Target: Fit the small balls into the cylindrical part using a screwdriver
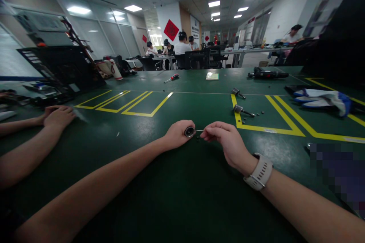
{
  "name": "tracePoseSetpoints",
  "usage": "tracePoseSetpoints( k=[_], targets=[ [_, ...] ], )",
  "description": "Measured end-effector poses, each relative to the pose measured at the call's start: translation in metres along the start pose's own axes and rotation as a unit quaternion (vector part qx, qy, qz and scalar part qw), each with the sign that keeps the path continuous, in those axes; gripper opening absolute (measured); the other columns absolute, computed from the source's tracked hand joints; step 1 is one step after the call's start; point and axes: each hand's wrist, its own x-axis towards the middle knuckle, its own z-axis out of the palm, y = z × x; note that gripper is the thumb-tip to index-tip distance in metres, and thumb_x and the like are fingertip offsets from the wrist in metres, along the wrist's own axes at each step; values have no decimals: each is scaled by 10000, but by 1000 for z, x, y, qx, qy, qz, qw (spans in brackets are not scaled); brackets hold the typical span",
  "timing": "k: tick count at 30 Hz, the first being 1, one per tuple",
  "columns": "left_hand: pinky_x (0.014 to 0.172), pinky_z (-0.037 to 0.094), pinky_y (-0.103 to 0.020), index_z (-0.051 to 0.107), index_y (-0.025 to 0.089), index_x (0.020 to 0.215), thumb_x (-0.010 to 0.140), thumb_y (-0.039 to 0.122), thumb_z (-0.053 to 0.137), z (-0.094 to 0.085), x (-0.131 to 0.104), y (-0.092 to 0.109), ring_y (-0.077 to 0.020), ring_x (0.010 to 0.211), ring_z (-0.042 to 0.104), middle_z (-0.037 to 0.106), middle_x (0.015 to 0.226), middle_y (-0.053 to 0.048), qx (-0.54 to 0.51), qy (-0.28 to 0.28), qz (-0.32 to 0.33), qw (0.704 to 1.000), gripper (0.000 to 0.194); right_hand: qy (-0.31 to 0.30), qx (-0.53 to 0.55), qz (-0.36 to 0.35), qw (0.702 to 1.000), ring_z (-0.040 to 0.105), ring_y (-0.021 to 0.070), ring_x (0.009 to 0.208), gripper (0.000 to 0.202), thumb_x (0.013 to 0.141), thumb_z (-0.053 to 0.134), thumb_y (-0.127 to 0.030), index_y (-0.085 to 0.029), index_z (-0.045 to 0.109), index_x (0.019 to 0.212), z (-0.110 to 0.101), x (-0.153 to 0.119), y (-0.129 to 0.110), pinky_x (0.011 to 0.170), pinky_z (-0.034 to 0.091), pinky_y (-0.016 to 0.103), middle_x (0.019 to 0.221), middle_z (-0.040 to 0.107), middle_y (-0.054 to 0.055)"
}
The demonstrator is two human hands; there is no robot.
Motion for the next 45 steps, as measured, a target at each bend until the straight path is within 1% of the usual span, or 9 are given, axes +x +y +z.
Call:
tracePoseSetpoints(
  k=[2, 4, 8, 10, 16, 22, 28, 34, 45],
  targets=[
    [644, 395, -247, 533, 182, 847, 801, 225, 512, 0, 0, 0, -139, 767, 547, 604, 822, -6, 1, -3, -6, 1000, 66, 13, 51, 41, 998, 600, 177, 667, 102, 696, 605, -253, -160, 643, 676, 0, 1, 2, 680, 454, 349, 695, 677, 62],
    [648, 398, -250, 534, 183, 848, 801, 209, 503, -1, 0, 2, -143, 772, 548, 604, 821, -8, 12, -12, -12, 1000, 63, 15, 42, 33, 998, 600, 179, 673, 106, 704, 601, -260, -166, 644, 679, 0, 0, 2, 684, 452, 352, 699, 676, 58],
    [635, 395, -258, 531, 183, 843, 804, 177, 470, -5, -1, 7, -156, 780, 545, 602, 813, -16, 57, -22, -9, 998, 73, -21, -138, -73, 987, 597, 201, 765, 127, 745, 586, -287, -190, 665, 722, -1, -4, -1, 725, 439, 365, 762, 669, 41],
    [633, 395, -261, 525, 182, 836, 805, 173, 460, -6, -2, 9, -161, 783, 542, 601, 816, -21, 81, -24, 4, 996, 73, -40, -186, -90, 978, 594, 205, 775, 138, 753, 578, -296, -196, 670, 726, -1, -4, -2, 721, 435, 364, 769, 666, 35],
    [646, 400, -270, 522, 186, 843, 795, 154, 454, -4, -2, 10, -168, 798, 545, 603, 830, -24, 96, -24, 16, 995, 89, -11, -4, 11, 1000, 595, 174, 673, 100, 702, 593, -233, -170, 646, 645, -1, 5, 0, 682, 434, 333, 667, 667, 41],
    [626, 396, -259, 525, 188, 828, 786, 164, 476, -3, 0, 7, -158, 772, 546, 599, 797, -13, 64, -12, -12, 998, 69, 11, 107, 92, 990, 584, 150, 619, 70, 677, 617, -205, -154, 653, 643, -2, 10, 4, 650, 423, 306, 647, 678, 49],
    [649, 404, -260, 529, 184, 843, 795, 165, 477, -5, 2, 7, -155, 791, 548, 605, 816, -17, 50, -24, -15, 998, 73, 40, 162, 152, 974, 560, 133, 563, 108, 672, 578, -164, -155, 636, 582, -1, 13, 4, 613, 413, 283, 592, 663, 49],
    [635, 402, -263, 530, 186, 834, 792, 162, 469, -5, 3, 7, -164, 799, 550, 609, 824, -20, 48, -21, -16, 998, 79, 40, 161, 161, 973, 555, 140, 552, 139, 686, 554, -171, -162, 631, 570, -2, 15, 4, 604, 419, 295, 588, 654, 53],
    [623, 406, -275, 522, 189, 830, 782, 168, 481, -6, 3, 8, -177, 798, 539, 600, 821, -26, 83, -21, -30, 996, 66, 69, 110, 110, 985, 519, 145, 511, 86, 624, 570, -202, -180, 600, 547, -3, 12, 3, 561, 391, 305, 527, 612, 30]
  ],
)
